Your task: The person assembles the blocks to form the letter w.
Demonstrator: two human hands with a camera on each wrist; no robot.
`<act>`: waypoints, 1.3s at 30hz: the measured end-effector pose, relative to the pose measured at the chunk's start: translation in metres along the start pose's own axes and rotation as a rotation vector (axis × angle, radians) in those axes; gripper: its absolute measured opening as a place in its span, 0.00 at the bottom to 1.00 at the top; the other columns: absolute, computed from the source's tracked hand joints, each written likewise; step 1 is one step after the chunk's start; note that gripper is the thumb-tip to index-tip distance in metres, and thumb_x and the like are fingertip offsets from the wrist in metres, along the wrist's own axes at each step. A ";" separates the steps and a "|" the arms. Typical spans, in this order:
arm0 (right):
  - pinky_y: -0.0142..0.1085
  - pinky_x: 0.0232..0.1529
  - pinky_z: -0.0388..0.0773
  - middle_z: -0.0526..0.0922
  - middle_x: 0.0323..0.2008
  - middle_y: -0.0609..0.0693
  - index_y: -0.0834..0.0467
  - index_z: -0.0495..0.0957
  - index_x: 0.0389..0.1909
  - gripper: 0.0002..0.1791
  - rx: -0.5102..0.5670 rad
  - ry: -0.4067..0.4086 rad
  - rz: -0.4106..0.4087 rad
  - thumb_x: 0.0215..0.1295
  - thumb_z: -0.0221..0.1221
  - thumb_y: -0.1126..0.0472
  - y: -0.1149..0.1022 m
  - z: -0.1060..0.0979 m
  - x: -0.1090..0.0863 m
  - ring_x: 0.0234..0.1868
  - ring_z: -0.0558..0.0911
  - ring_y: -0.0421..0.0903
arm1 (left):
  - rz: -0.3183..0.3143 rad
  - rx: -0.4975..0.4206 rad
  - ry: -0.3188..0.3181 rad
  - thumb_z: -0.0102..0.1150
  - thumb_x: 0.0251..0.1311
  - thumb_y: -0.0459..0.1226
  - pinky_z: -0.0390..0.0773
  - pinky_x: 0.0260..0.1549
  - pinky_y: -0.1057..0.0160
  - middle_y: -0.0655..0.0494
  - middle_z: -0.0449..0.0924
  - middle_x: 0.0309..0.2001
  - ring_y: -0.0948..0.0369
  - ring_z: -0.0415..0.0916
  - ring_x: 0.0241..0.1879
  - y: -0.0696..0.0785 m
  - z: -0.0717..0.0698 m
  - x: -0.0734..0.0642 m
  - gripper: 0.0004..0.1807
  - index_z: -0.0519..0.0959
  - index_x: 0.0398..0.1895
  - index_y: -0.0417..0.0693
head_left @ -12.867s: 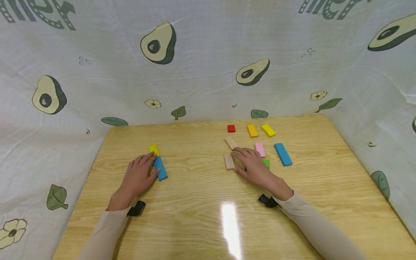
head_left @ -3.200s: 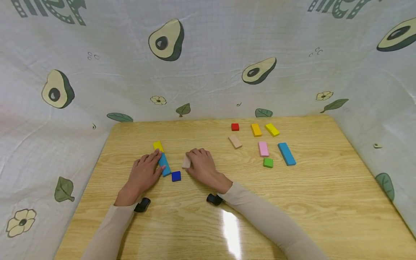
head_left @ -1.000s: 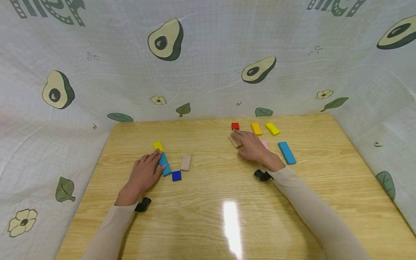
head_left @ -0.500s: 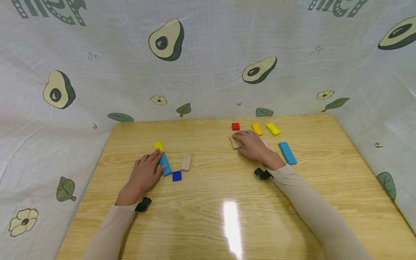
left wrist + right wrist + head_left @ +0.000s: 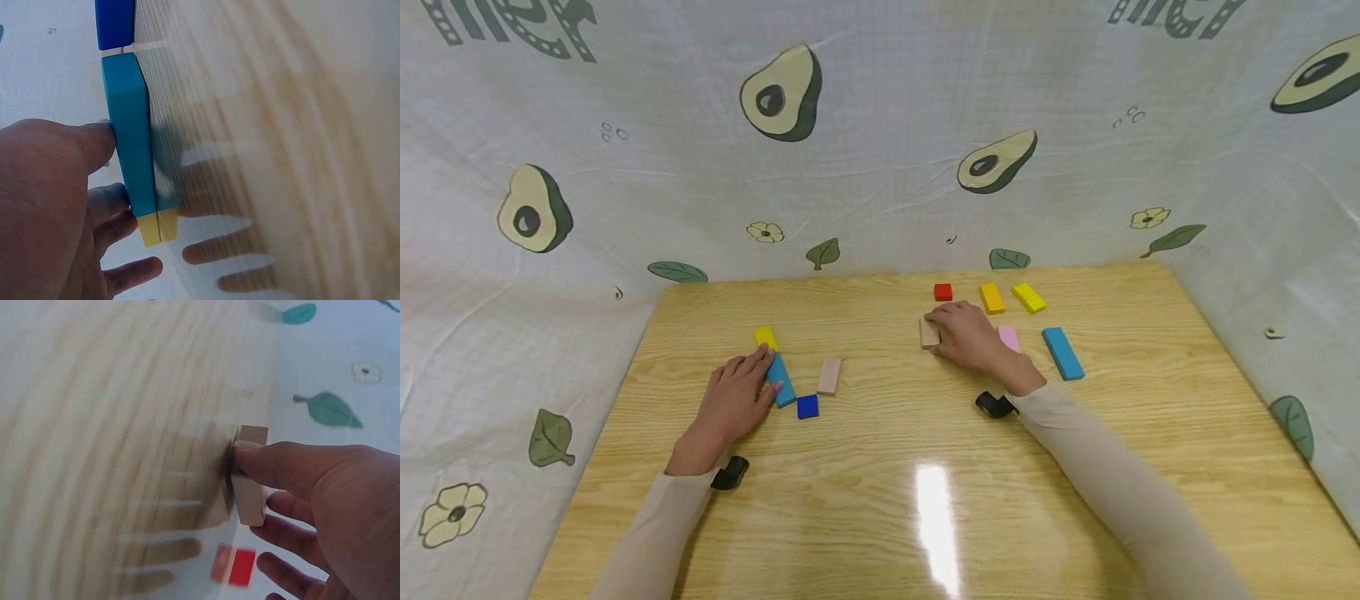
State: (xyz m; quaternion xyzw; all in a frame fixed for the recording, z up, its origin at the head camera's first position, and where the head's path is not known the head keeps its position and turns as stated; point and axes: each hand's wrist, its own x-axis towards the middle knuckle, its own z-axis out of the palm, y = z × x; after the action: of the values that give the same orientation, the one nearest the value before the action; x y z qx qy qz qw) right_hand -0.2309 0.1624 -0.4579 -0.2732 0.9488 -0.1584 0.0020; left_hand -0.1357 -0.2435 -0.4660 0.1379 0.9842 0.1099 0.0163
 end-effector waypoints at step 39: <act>0.53 0.65 0.74 0.83 0.63 0.57 0.59 0.81 0.66 0.30 0.099 0.030 0.094 0.69 0.71 0.48 -0.111 0.042 0.064 0.64 0.77 0.59 | -0.004 -0.008 0.000 0.55 0.80 0.44 0.62 0.70 0.32 0.40 0.61 0.81 0.36 0.62 0.74 -0.001 -0.001 0.000 0.34 0.64 0.81 0.37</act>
State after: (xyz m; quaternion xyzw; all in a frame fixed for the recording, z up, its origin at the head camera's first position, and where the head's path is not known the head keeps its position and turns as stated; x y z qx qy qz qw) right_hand -0.2240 0.0280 -0.4589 -0.2255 0.9515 -0.2090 0.0086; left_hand -0.1354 -0.2445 -0.4655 0.1358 0.9841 0.1136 0.0170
